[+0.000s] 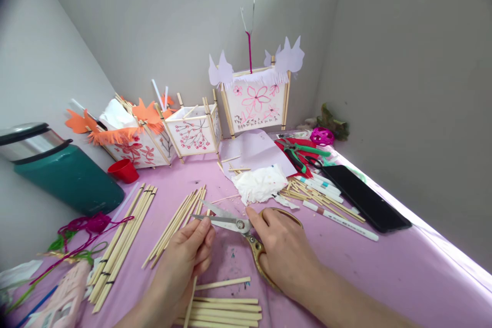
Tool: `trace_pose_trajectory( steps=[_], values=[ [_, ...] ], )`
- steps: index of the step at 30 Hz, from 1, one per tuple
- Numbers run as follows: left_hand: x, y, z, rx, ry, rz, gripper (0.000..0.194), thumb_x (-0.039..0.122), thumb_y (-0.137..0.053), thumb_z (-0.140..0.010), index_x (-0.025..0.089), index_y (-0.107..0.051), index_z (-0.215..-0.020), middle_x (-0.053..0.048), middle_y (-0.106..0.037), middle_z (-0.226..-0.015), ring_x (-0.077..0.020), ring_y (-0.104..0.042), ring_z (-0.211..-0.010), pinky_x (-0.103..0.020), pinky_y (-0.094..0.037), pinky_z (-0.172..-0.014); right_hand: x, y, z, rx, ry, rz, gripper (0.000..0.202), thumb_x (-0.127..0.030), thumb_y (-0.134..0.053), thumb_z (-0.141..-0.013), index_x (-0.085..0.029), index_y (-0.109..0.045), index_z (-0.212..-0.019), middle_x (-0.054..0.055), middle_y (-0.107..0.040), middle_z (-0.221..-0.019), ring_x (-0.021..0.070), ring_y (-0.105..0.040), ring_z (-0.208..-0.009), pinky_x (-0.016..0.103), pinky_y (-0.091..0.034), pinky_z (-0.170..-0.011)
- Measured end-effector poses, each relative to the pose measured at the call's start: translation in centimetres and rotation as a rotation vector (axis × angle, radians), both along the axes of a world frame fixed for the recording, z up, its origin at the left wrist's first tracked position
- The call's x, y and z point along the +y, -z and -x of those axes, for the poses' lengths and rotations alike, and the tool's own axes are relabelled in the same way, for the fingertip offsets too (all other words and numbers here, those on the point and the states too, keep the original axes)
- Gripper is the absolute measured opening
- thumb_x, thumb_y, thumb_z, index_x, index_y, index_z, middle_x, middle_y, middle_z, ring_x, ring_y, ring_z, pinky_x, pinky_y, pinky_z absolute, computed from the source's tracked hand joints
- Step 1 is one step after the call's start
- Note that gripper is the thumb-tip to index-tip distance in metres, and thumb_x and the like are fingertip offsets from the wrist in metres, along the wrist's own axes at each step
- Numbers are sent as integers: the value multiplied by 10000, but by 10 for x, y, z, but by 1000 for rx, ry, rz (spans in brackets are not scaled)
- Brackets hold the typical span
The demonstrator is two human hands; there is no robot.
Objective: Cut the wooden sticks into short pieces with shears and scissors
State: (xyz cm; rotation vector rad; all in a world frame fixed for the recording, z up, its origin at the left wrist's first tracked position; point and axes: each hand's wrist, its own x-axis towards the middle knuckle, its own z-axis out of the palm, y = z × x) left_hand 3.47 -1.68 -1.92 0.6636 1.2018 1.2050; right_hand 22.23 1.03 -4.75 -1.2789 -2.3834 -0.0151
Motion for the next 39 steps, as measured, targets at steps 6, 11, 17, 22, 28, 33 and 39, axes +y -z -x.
trace_pose_trajectory(
  steps=[6,11,17,22,28,33,39],
  values=[
    [1,2,0,81,-4,11,425,519,-655,-723,187,-446,-559,100,-272,-419,-38,-146,-376,-181,-131,-359,0,5,1,-18,13,-39,670,-20,-463,-583,-141,-557,-1235,72,-600,-867,218,-582,-761,340,-484,-688],
    [0,-1,0,142,-13,14,443,541,-642,-728,187,-447,-545,90,-289,-422,-42,-171,-372,-184,-144,-360,-2,7,2,-49,31,-126,677,-19,-455,-581,-131,-549,-1242,74,-601,-853,212,-576,-731,328,-475,-659],
    [1,0,0,170,-16,29,460,544,-622,-743,189,-426,-525,88,-284,-411,-40,-174,-362,-187,-137,-358,-2,7,3,-58,38,-161,623,-27,-455,-608,-128,-572,-1212,74,-608,-832,201,-573,-689,317,-463,-628],
    [2,3,2,134,17,29,439,519,-610,-770,187,-428,-548,97,-262,-428,-36,-153,-368,-183,-111,-360,-2,7,2,-46,29,-130,625,-31,-457,-591,-126,-581,-1196,71,-615,-818,209,-586,-699,318,-463,-631],
    [3,4,4,104,28,30,428,496,-609,-784,182,-424,-559,98,-272,-438,-28,-145,-370,-177,-95,-358,-1,5,2,-51,33,-116,622,-33,-458,-583,-123,-592,-1184,65,-628,-804,217,-604,-693,315,-458,-617],
    [3,2,3,32,15,-15,333,442,-666,-749,169,-494,-664,85,-377,-496,-19,-186,-379,-163,-117,-359,-1,7,0,-72,31,-94,558,-45,-474,-620,-137,-608,-1154,47,-648,-777,208,-618,-662,304,-430,-590],
    [-1,-6,2,-105,20,-37,208,317,-632,-769,150,-522,-714,49,-491,-596,-6,-179,-395,-160,-119,-365,4,13,-4,-14,63,-62,453,-128,-517,-762,-169,-584,-1209,35,-656,-790,201,-617,-649,306,-417,-585]
  ],
)
